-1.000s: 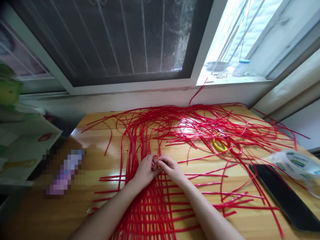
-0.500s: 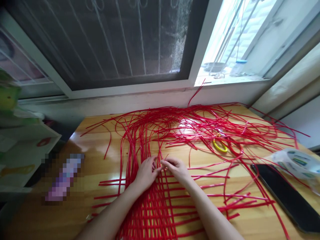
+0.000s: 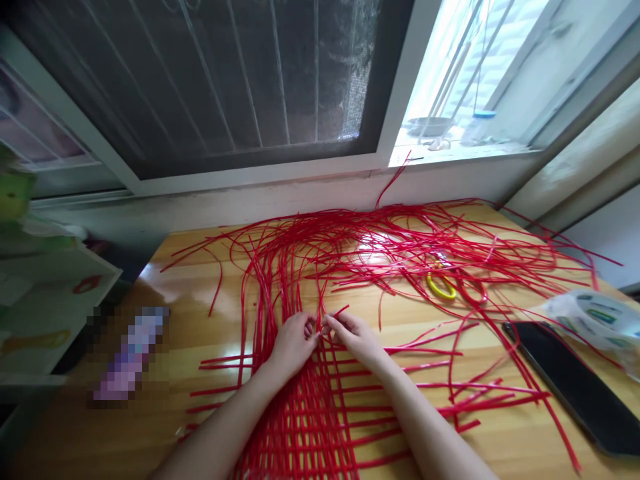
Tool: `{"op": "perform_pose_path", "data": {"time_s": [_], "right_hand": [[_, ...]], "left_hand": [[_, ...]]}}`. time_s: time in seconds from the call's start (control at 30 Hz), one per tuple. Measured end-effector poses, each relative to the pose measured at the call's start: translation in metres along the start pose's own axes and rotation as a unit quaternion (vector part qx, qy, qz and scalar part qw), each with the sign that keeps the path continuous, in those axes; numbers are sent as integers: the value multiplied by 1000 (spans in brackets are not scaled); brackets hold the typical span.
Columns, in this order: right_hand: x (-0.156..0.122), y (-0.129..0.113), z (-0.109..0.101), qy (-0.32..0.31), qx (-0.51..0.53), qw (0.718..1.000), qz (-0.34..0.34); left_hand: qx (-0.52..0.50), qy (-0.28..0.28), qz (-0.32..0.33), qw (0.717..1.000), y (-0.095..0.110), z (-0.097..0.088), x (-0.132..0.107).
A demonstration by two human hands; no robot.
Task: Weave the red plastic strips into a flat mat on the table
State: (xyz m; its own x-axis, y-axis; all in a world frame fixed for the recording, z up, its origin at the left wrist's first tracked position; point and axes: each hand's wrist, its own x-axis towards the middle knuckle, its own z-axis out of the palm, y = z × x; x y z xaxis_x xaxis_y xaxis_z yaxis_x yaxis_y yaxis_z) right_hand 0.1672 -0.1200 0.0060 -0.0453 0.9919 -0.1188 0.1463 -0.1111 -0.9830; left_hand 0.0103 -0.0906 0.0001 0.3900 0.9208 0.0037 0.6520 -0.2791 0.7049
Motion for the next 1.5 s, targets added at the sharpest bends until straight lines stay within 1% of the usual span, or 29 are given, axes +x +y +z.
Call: {"op": "perform_pose_path", "data": {"time_s": [0.17,0.3,0.37,0.4,0.47,0.5,0.57,0.63,0.67,0.73,0.77,0.83,0.9,0.93,1.0,1.07,1.1,1.13,1.2,1.23,1.27,1.3,1.37,1.4,1.43,1.47,1.5], "right_hand": [[0,0,1,9,-4,1000,9],[0,0,4,0,-24,1000,7],[0,1,5,12,-62,998,-5],[1,1,3,34,-98,995,-12],[3,1,-1,99,-202,974,-30],[3,1,-4,130,-260,956,-40],[4,0,-10,161,-363,916,-51],[3,-1,-15,157,-438,884,-32],[2,-2,-16,152,-463,873,-14],[0,-3,-18,144,-492,859,8],[-1,-2,-18,144,-498,855,2],[-1,-2,-18,154,-504,849,-40],[1,-3,-19,177,-510,835,-109],[1,-4,-20,197,-510,824,-150],[2,-8,-22,260,-490,796,-244],[-2,-14,-23,316,-439,767,-344],[-5,-17,-21,321,-410,760,-390],[-9,-19,-18,307,-384,759,-427],[-17,-22,-7,238,-360,770,-470],[-21,-23,1,186,-370,778,-473],[-24,-23,9,137,-386,780,-474],[-25,-23,16,94,-409,778,-467],[-24,-23,27,26,-452,773,-445],[-21,-24,29,9,-462,775,-431],[-18,-24,27,6,-465,781,-418],[-14,-24,22,20,-462,790,-402],[-10,-24,15,51,-456,802,-382]], "left_hand": [[0,3,0,1000,1,-1,0],[0,9,9,1000,-1,0,0],[2,8,12,1000,-1,1,0],[3,10,11,1000,-2,2,-1],[2,19,8,1000,-1,2,-2],[0,24,10,1000,-1,1,-3],[0,28,26,999,0,0,-4],[10,17,54,998,1,-2,-5],[19,9,63,998,1,-3,-5],[32,-2,68,997,2,-4,-5],[36,-5,65,997,2,-4,-5],[36,-3,60,998,2,-4,-5],[36,0,60,998,3,-3,-5],[36,2,61,998,3,-2,-5],[36,6,64,997,3,-2,-6],[35,6,66,997,3,-1,-7],[34,6,66,997,3,-1,-7],[34,4,67,997,3,-1,-7],[34,1,69,997,2,-2,-7],[36,-1,69,997,1,-2,-6],[38,-6,69,997,1,-1,-6],[41,-14,67,997,1,-1,-6],[46,-25,59,997,1,-1,-5],[48,-24,53,997,1,0,-5],[49,-20,48,997,1,0,-5],[48,-14,46,998,2,1,-5],[45,-8,46,998,2,1,-5]]}}
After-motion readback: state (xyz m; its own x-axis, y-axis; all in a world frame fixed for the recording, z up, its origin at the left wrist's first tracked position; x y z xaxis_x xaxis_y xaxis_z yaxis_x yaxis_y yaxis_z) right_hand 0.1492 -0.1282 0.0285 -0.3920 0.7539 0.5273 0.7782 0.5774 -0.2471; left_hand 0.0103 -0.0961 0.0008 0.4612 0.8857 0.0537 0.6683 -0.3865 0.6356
